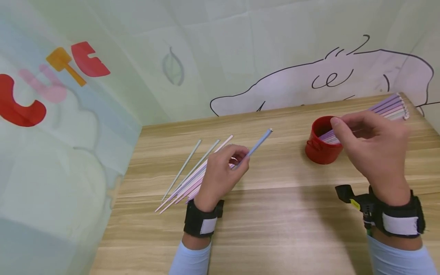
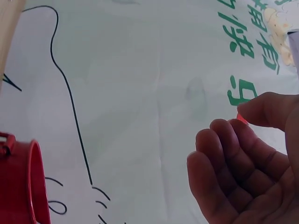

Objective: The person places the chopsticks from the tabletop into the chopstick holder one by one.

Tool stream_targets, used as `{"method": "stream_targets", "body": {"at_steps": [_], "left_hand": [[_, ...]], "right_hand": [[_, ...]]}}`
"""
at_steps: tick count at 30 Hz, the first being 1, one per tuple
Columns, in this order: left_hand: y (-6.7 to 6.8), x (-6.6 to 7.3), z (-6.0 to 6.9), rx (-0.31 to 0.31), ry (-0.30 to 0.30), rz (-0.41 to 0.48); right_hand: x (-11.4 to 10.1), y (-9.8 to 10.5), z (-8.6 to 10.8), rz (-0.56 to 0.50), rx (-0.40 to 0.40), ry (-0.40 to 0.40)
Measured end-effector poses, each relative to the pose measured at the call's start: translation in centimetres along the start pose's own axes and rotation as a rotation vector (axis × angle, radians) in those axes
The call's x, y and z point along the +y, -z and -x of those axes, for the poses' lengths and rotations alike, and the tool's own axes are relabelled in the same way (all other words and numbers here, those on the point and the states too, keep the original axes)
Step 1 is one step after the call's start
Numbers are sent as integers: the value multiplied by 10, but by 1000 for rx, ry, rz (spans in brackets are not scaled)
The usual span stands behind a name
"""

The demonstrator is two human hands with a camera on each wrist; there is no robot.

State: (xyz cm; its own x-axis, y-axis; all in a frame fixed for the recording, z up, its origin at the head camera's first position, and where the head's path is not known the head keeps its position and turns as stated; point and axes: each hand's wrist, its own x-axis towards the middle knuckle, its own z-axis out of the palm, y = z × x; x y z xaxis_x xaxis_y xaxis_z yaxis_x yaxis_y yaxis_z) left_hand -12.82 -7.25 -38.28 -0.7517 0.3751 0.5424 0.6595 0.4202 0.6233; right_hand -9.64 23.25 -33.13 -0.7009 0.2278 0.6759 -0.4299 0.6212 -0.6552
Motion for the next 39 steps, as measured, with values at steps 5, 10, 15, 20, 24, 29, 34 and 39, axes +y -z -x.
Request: {"method": "stream_targets", "body": {"at_steps": [5,10,15,20,24,29,34,39], "left_hand": [[1,6,-1,51,-55,64],[0,11,-3,104,-116,104],[-3,15,-5,133,-173,138],[-8,20,-6,116,-210,156],[-12,23,-5,82,-237,170],[-15,26,-5,60,-254,160],[-15,26,-4,35,-261,152],[-16,25,-4,12,-245,139]], "right_hand": [[-8,-11,5,-50,-90,51],[-15,-22,10,-114,-191,156],[-22,-29,13,-181,-265,234],[-28,-35,19,-268,-308,237],[-32,-41,23,-380,-343,233],[-33,-44,25,-434,-330,238],[-35,-46,25,-487,-323,218],[-36,-47,24,-530,-310,244]]}}
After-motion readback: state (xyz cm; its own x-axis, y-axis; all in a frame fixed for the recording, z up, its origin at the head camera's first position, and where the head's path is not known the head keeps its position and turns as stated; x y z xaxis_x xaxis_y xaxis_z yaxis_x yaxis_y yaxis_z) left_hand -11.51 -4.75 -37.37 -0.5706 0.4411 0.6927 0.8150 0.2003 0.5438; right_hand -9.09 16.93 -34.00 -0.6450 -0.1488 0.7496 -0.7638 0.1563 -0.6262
